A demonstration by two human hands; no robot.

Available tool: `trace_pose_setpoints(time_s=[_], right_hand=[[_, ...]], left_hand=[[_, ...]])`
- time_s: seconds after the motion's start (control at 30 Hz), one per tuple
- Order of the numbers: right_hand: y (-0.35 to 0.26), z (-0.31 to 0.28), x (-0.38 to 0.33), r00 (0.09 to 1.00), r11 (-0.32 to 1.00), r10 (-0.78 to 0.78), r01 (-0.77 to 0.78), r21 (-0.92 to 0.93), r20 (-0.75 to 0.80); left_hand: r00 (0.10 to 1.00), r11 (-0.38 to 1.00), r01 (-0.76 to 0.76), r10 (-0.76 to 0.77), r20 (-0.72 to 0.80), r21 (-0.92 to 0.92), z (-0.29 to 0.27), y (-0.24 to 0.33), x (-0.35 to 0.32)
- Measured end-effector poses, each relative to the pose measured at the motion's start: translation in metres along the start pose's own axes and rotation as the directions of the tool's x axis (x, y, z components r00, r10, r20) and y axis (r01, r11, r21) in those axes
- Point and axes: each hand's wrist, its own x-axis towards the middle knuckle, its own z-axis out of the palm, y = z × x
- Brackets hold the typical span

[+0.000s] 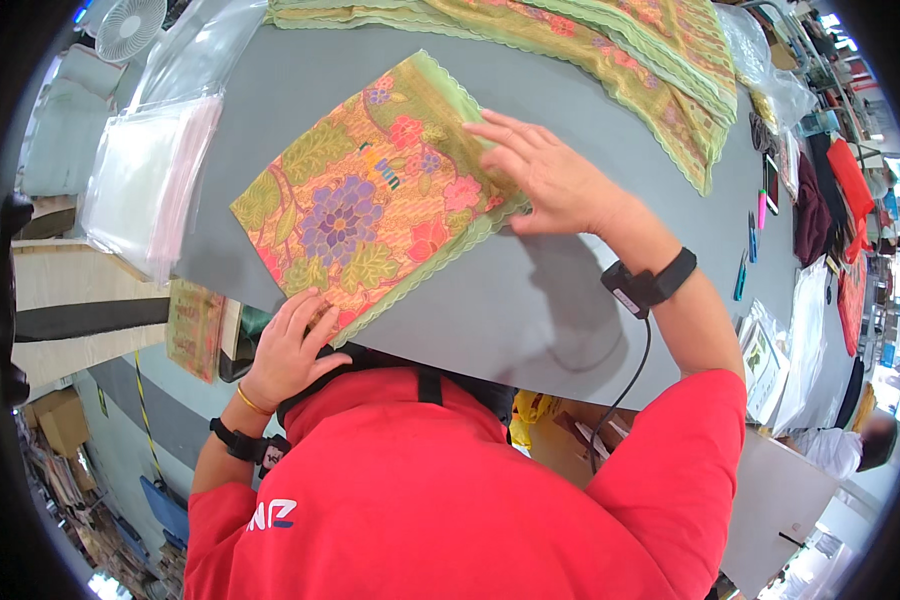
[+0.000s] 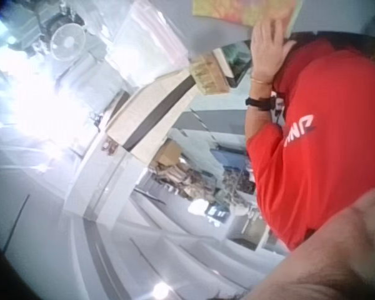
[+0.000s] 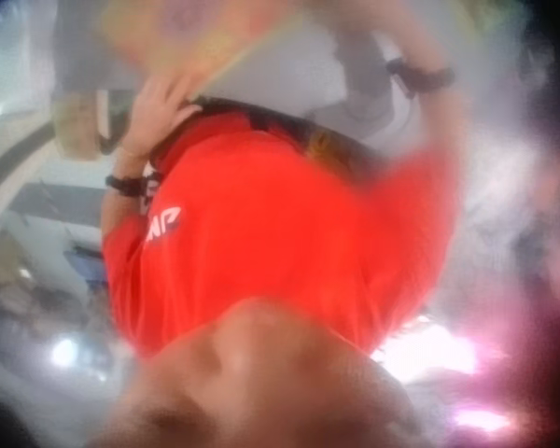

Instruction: The person repeatedly folds patterned fabric pieces and places them into clear plastic bags. They smooth the fabric inside the bags and set the sealed packages aside on the table.

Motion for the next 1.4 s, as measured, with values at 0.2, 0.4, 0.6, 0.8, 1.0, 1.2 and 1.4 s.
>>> trace_pose_setpoints(time_s=[0.2,0.4,0.6,0.8,1.0,1.2,1.4], right_hand=[[-0.017,-0.009,-0.009,0.834,0.944,0.319,-0.235,-0.233,0.45],[-0.025,0.011,-0.025,0.997,0.999,0.017,-0.02,0.047,0.069],[-0.06,0.041,-0.038,0.998,0.975,-0.063,0.059,-0.215,-0.01],[-0.136,-0.009,-0.058,0.931,0.893,0.235,-0.321,0.316,0.279],[-0.109,-0.092,-0.063,0.691,0.413,0.33,-0.719,0.559,0.644],[-0.02,-0.036,-0.069,0.628,0.252,0.479,-0.767,0.59,0.613],[-0.027,-0.008,-0.077,0.527,0.526,0.85,-0.847,-0.075,0.002]], left_hand=[[0.997,1.0,0.03,-0.03,-0.065,-0.002,0.016,-0.005,-0.009],[0.989,0.998,0.015,-0.024,-0.147,-0.066,0.022,-0.012,-0.016],[0.979,0.993,-0.024,0.001,-0.203,-0.112,-0.01,-0.011,-0.023],[0.99,0.771,0.051,-0.124,-0.072,-0.635,-0.097,-0.025,-0.018],[0.93,0.523,0.362,-0.141,0.34,-0.772,-0.139,-0.086,0.093],[0.867,0.549,0.444,-0.063,0.494,-0.709,-0.058,-0.134,0.202],[0.966,0.974,-0.112,0.153,-0.207,0.199,-0.014,-0.103,0.197]])
